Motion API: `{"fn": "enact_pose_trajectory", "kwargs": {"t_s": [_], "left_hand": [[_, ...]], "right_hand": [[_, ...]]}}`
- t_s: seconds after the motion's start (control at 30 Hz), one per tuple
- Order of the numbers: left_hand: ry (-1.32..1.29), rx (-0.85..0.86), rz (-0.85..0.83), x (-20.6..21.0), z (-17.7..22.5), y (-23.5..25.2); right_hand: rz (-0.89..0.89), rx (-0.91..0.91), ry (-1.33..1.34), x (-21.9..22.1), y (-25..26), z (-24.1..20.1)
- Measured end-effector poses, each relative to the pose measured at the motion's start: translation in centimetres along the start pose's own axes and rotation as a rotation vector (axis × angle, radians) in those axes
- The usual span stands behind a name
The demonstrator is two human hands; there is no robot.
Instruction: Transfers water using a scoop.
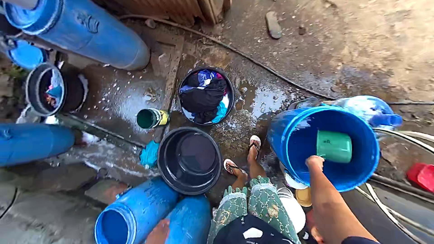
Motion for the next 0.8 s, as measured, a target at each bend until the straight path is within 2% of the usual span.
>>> {"fn": "enact_pose_trajectory", "kwargs": {"t_s": [0.1,0.17,0.23,0.3,0.43,0.63,0.8], "left_hand": [[-0.080,0.037,-0.036,0.5,6.9,0.5],[-0.114,0.078,-0.078,1.0,10.9,1.1],[-0.134,0.134,-0.105,1.5,13.8,1.8],[-0.161,0.200,-0.114,2.1,16.3,2.8],[-0.205,0.239,-0.152,3.0,19.6,4.9],[-0.177,0.272,-0.182,4.0,22.3,7.3],[-0.155,0.333,-0.163,3.7,24.1,8.6]], "right_hand": [[-0.116,-0.106,-0.023,3.8,3.2,-2.8],[-0.165,-0.122,0.257,4.8,5.0,-3.0],[-0.246,-0.127,0.634,4.4,5.3,-1.2],[-0.395,-0.163,0.894,2.8,4.3,1.5],[-0.521,-0.256,1.108,0.0,0.0,6.1],[-0.583,-0.433,1.131,-4.2,-7.5,10.2],[-0.556,-0.601,1.009,-6.8,-14.7,12.0]]}}
Point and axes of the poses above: each hand's wrist, its own y-axis towards the middle knuckle, its own x-axis out of the palm, z = x × y, the point moved 3 cm from there along y, towards the middle knuckle
